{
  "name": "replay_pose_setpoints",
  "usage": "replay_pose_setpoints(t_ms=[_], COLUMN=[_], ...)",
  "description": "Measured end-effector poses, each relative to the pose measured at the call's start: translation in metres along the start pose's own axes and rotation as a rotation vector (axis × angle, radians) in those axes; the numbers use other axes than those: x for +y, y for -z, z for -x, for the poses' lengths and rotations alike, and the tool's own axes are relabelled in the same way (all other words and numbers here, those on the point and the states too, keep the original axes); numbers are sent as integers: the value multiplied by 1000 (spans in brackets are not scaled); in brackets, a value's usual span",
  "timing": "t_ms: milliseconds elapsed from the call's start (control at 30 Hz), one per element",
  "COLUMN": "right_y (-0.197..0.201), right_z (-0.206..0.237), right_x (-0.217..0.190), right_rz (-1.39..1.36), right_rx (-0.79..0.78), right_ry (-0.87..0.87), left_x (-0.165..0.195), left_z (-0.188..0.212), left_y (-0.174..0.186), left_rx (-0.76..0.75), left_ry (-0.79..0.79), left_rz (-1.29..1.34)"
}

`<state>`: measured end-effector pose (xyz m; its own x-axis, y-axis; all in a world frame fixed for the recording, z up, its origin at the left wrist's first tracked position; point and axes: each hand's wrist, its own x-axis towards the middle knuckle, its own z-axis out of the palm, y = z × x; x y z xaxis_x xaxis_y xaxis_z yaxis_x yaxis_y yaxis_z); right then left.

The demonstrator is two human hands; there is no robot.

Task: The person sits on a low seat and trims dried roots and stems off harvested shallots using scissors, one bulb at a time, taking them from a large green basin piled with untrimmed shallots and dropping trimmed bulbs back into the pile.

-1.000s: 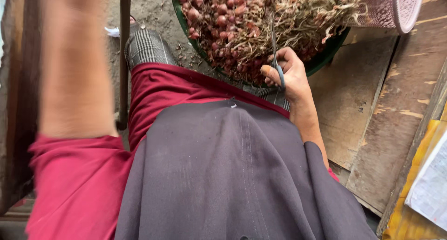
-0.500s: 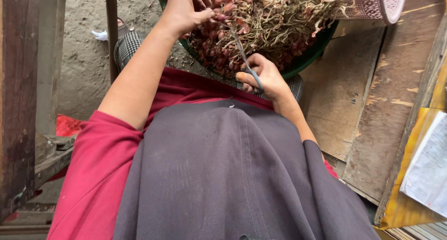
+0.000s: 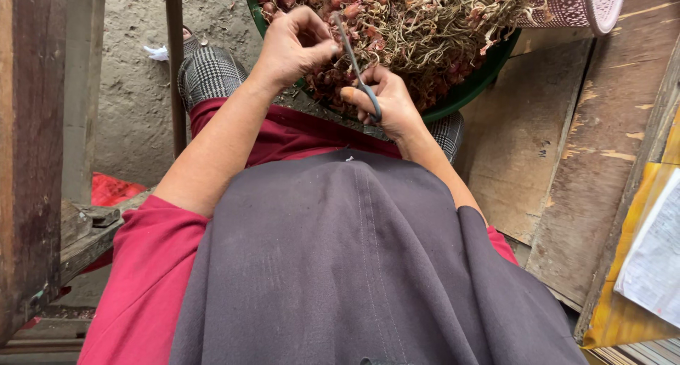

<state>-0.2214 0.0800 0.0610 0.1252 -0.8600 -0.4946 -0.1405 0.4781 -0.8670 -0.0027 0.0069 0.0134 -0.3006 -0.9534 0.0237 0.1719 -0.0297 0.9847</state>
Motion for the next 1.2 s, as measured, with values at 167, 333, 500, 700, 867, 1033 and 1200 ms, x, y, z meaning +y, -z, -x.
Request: replay_pose_setpoints(t_ms=[167,333,500,700,867,1033,1200], right_y=[11,18,17,0,3,25,32], right_z=[7,15,20,6,8,16,17], right_x=[3,2,-1,-4,2,10,23], right_rz=[-73,-11,38,-41,-10,-141,-91], right_rx=[-27,-74,-111,-70,-12,21,57], right_ry=[21,-63,-138,-40,23,49,23], left_x=[-7,-3,-2,-12,-15,-15,-6], left_z=[-16,-25,-15,3,7,-8,-21], left_y=[9,12,14,-1,-4,-15,-26], left_rx=[101,44,6,-106,-14,52,31], left_ry=[18,-315,36,94,239,-12,-589], left_rz=[-48,-698,-286,-23,182,-87,-750])
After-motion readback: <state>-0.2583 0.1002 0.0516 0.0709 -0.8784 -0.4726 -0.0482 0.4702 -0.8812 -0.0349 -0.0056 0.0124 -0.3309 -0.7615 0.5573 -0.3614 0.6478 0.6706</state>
